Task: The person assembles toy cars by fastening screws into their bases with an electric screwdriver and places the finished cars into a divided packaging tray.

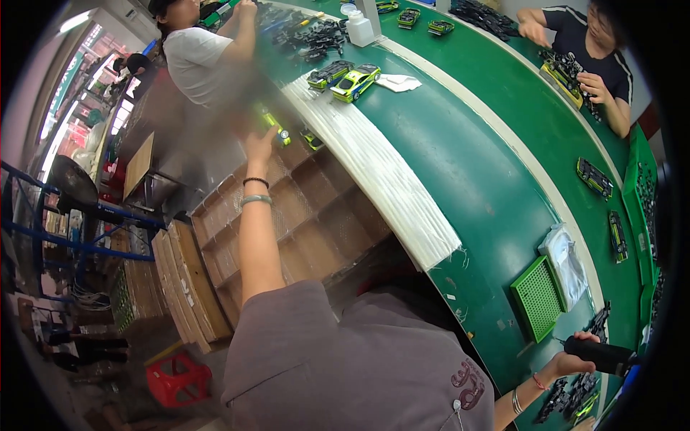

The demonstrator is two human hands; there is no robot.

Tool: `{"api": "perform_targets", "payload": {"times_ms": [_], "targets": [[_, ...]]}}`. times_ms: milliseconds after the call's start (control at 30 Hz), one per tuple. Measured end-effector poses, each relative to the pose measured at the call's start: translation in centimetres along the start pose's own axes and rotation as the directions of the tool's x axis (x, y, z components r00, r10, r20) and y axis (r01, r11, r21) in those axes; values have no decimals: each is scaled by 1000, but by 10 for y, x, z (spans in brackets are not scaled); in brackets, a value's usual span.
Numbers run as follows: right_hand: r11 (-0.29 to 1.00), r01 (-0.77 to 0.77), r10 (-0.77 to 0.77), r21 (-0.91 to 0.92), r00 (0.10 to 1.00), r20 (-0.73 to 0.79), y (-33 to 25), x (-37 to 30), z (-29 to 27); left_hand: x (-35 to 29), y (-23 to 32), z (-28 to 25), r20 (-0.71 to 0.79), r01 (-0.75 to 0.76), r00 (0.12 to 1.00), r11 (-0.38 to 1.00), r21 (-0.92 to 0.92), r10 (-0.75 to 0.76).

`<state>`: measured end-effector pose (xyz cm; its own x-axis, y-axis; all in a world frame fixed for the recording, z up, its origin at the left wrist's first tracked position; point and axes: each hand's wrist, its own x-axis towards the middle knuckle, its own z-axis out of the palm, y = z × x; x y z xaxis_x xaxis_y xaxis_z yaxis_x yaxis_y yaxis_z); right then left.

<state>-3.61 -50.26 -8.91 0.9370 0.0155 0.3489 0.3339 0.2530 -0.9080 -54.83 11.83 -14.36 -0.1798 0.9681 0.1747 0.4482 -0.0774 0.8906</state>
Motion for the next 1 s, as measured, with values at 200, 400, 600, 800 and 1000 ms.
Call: {"api": "perform_targets", "payload": {"times_ms": [200,400,600,800,1000], "targets": [[999,43,-43,-11,999,-22,-2,-3,5,8,-32,37,-133,367,927,773,518,-351],[997,56,-54,51,998,-24,0,-5,-10,11,-51,68,106,-20,989,608,793,-106],[995,97,-96,26,995,-34,2,-16,27,27,-56,36,-193,-167,926,811,560,324],[989,148,-148,2,989,-27,-8,-21,26,-29,170,118,-350,-684,682,730,6,642],[984,180,-180,-15,982,-50,-14,-18,26,-215,349,277,299,-813,222,345,-469,928]]}}
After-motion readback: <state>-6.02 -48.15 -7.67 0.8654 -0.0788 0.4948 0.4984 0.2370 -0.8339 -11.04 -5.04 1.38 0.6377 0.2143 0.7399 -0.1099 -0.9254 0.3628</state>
